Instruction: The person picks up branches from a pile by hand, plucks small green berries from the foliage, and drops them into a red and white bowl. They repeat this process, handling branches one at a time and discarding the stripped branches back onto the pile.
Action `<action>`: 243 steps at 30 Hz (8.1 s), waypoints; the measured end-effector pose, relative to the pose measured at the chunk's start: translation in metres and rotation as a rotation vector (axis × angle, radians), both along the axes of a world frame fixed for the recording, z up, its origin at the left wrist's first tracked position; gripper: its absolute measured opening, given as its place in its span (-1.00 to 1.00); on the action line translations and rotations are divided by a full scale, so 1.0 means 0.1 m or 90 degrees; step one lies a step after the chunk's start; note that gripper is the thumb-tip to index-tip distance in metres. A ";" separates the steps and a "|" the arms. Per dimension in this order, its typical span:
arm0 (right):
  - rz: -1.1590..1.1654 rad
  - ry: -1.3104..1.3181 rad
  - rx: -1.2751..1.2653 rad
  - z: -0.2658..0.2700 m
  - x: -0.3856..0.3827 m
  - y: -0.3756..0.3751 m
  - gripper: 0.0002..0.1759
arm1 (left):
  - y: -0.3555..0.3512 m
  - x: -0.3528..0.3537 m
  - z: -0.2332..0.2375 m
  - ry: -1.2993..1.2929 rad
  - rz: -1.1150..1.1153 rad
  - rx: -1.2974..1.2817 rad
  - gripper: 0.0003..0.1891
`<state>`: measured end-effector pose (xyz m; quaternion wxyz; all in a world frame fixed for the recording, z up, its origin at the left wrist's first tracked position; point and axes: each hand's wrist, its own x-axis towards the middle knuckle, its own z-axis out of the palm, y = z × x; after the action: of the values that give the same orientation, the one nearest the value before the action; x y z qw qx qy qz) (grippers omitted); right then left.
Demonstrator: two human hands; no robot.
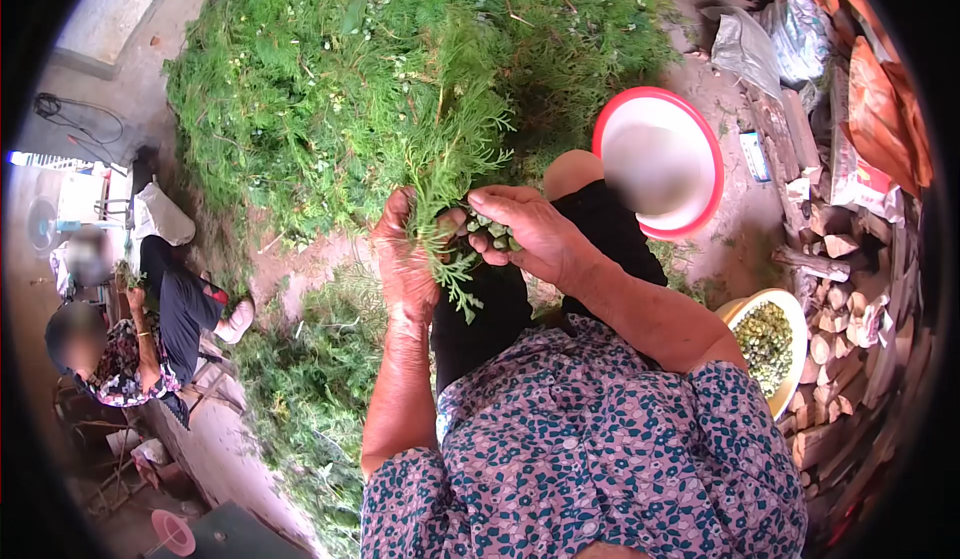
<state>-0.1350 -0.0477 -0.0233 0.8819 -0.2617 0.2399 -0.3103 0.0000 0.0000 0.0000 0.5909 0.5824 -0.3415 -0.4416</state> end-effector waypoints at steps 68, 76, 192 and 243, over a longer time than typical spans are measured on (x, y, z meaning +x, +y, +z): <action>-0.255 0.153 -0.714 -0.18 0.39 -0.08 -0.55 | -0.04 0.33 0.03 0.291 0.082 -0.339 -0.64; -0.058 0.023 -0.156 0.07 0.17 -0.08 -0.67 | -0.12 0.61 -0.26 0.364 -0.103 -0.413 -0.49; -0.398 0.330 -0.288 0.03 -0.98 -0.44 -0.74 | -0.56 1.20 0.32 -0.058 0.101 -0.080 -0.58; 0.754 0.641 -0.470 -3.48 0.23 0.76 -0.51 | -0.80 2.40 -0.31 0.251 0.030 0.049 -0.72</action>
<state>-0.1116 0.0287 -0.3714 0.5454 -0.7201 0.3104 0.2961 0.2403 -0.0795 -0.0313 0.6335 0.5147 -0.1886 -0.5460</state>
